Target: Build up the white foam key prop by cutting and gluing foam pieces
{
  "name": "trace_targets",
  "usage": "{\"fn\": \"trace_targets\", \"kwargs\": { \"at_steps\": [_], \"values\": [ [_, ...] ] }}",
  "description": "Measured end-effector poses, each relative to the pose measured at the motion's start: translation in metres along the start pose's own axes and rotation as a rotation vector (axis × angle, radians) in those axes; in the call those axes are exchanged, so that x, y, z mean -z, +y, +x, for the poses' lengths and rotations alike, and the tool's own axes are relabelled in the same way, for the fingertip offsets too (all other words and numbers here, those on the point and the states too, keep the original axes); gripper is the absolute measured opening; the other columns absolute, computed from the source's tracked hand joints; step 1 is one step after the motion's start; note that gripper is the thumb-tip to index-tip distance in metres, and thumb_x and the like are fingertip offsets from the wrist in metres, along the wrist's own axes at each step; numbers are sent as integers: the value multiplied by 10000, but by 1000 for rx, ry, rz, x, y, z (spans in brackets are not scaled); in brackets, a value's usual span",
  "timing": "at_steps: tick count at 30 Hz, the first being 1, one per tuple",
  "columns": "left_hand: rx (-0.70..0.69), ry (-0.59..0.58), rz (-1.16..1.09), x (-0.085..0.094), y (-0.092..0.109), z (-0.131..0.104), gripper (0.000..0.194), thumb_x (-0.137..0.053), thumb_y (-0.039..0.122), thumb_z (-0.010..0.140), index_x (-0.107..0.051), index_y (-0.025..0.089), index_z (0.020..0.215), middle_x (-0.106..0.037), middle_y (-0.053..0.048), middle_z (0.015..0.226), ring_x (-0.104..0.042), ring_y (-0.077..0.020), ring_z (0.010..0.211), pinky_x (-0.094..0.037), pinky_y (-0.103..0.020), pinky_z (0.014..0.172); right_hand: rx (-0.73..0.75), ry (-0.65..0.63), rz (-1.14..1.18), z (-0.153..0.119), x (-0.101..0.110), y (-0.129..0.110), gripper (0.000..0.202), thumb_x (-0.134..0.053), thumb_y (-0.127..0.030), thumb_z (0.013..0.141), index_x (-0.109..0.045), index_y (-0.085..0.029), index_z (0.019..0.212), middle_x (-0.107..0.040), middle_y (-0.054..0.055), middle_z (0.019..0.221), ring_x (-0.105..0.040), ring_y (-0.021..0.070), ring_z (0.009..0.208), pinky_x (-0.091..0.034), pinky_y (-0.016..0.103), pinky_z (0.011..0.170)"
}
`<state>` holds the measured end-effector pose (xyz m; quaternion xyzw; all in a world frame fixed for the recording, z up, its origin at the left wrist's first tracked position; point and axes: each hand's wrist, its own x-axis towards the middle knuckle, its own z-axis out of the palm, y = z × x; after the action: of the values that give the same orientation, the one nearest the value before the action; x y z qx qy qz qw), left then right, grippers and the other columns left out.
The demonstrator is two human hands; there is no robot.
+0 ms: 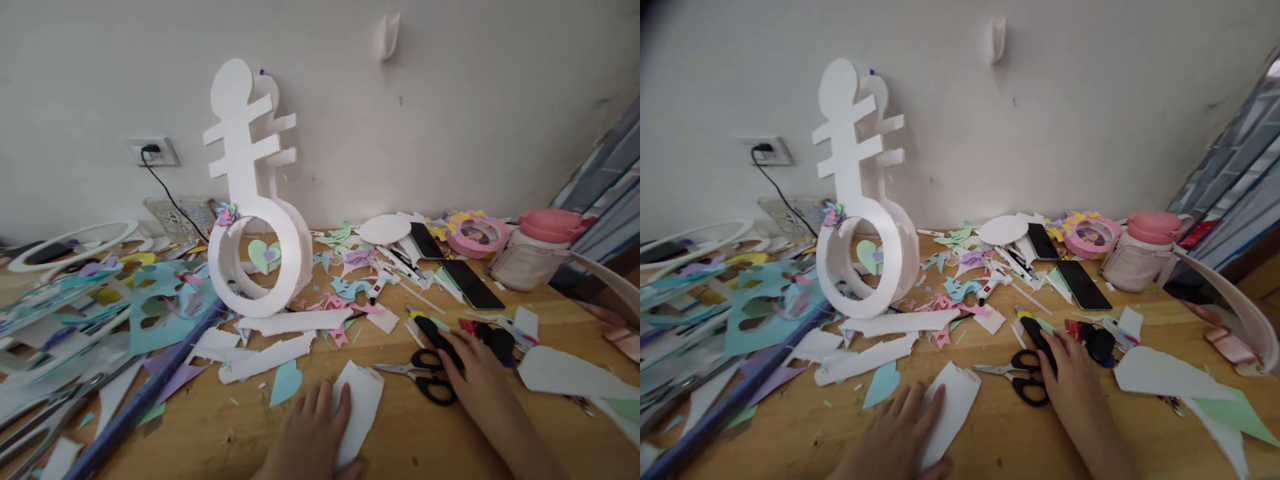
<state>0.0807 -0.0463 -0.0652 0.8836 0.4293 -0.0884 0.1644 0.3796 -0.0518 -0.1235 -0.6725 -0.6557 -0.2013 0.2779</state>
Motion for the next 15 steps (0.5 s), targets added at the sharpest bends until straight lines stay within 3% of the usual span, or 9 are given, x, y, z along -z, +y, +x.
{"fn": "trace_targets", "kwargs": {
  "at_steps": [2,4,8,10,13,15],
  "values": [
    [-9,81,-16,-3,-3,1,687,-679,473,791,-534,165,1387,-598,-200,1325,-578,-361,1196,-511,-474,986,0,53,105,3,11,-9,489,-371,-478,980,-732,-148,997,-710,192,1042,-688,326,958,-568,486,826],
    [-39,205,-28,-3,-9,4,695,-700,447,760,-547,144,1367,-615,-205,1273,-592,-361,1159,-526,-467,964,-22,27,283,4,25,-23,352,-483,-457,947,-734,-215,995,-709,137,1087,-673,286,1019,-552,434,892],
    [-184,425,-34,-11,-18,10,755,-719,374,730,-480,153,1411,-628,-197,1197,-601,-360,1107,-531,-486,939,-225,-302,676,-4,48,-55,246,-550,-424,921,-721,-290,1035,-733,53,1064,-695,201,965,-566,231,731],
    [-246,393,-100,-19,-20,14,839,-771,363,664,-454,194,1422,-635,-177,1180,-623,-349,1054,-548,-484,898,-352,-453,834,-9,52,-69,228,-556,-442,916,-718,-286,953,-738,20,907,-697,171,840,-542,189,682],
    [-242,233,-338,-27,-20,19,959,-829,363,559,-431,227,1421,-628,-161,1219,-646,-340,1028,-565,-467,861,-486,-541,1010,-15,49,-84,269,-586,-482,885,-672,-250,780,-660,-16,690,-633,138,649,-498,166,589],
    [-225,119,-553,-25,-20,19,825,-788,394,634,-467,248,1381,-654,-123,1215,-666,-302,1012,-576,-409,840,-534,-546,1056,-16,44,-90,298,-597,-500,871,-650,-236,745,-639,-19,657,-611,134,614,-481,165,552]
  ]
}}
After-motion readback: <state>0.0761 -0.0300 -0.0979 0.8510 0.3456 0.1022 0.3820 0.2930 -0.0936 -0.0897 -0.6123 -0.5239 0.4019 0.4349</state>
